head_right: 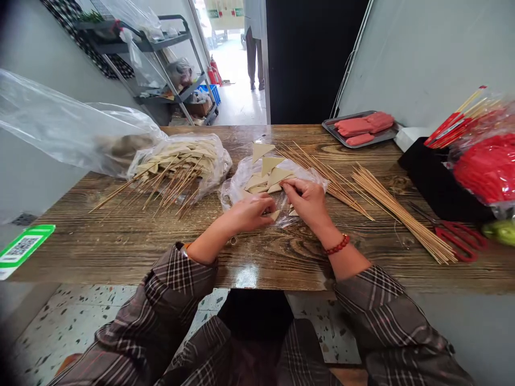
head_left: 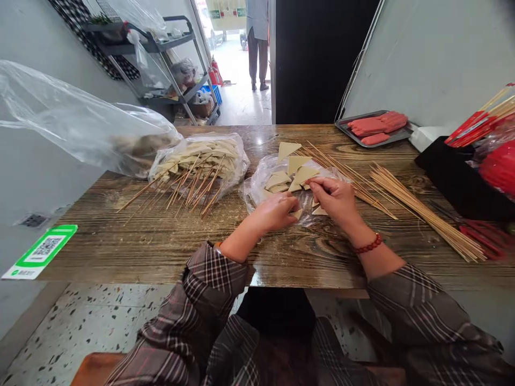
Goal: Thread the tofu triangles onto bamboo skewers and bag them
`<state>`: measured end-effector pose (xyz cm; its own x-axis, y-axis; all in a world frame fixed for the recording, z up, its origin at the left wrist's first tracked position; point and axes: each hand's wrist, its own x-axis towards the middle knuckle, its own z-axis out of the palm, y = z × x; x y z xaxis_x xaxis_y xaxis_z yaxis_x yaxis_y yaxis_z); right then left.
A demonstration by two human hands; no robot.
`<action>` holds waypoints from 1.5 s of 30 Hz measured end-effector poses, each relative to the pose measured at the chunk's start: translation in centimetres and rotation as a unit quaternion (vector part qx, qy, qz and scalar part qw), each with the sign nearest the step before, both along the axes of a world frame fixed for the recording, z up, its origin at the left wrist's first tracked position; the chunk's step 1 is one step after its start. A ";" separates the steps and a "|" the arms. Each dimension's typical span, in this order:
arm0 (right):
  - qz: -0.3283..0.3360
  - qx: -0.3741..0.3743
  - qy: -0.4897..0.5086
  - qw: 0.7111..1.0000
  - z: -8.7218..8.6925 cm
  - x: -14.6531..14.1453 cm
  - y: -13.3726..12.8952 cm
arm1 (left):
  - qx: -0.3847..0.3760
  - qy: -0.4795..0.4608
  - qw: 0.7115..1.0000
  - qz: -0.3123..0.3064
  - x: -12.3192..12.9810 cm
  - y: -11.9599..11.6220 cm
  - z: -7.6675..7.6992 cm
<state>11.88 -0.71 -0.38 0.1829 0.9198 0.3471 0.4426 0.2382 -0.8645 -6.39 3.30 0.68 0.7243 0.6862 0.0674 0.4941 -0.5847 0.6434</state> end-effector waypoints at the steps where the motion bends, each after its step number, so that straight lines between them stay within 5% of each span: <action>1: -0.002 -0.002 -0.001 1.000 0.0 0.0 0.0 | -0.007 -0.015 1.000 0.001 0.0 -0.1 0.0; 7: -0.012 0.005 0.018 1.000 0.0 -0.1 0.1 | -0.043 -0.090 0.995 0.005 0.2 0.4 -0.6; 11: -0.022 0.016 0.053 0.998 0.1 0.0 0.1 | -0.104 -0.205 0.968 0.104 -0.3 1.7 -0.3; 15: -0.017 0.015 0.069 0.997 0.3 -0.1 -0.2 | -0.202 -0.425 0.854 0.223 -1.5 2.8 0.8; 19: 0.023 -0.004 0.039 0.999 0.3 -0.3 -0.5 | -0.319 -0.550 0.725 0.264 -2.5 3.5 1.6; 25: 0.093 -0.015 -0.062 0.994 -0.6 -0.1 -0.5 | -0.384 -0.587 0.649 0.295 -2.8 3.9 2.1; 30: 0.108 -0.010 -0.096 0.989 -1.1 0.1 -0.4 | -0.398 -0.602 0.624 0.300 -2.9 3.9 2.2; 45: 0.115 -0.010 -0.120 0.986 -1.0 0.0 -0.5 | -0.383 -0.615 0.629 0.281 -3.0 3.9 2.0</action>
<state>11.91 -1.24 -1.42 -0.1173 0.9345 0.3362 0.5711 0.3404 -0.7470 -9.37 7.15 2.73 0.0759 0.9829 -0.1678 -0.6628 0.1754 0.7280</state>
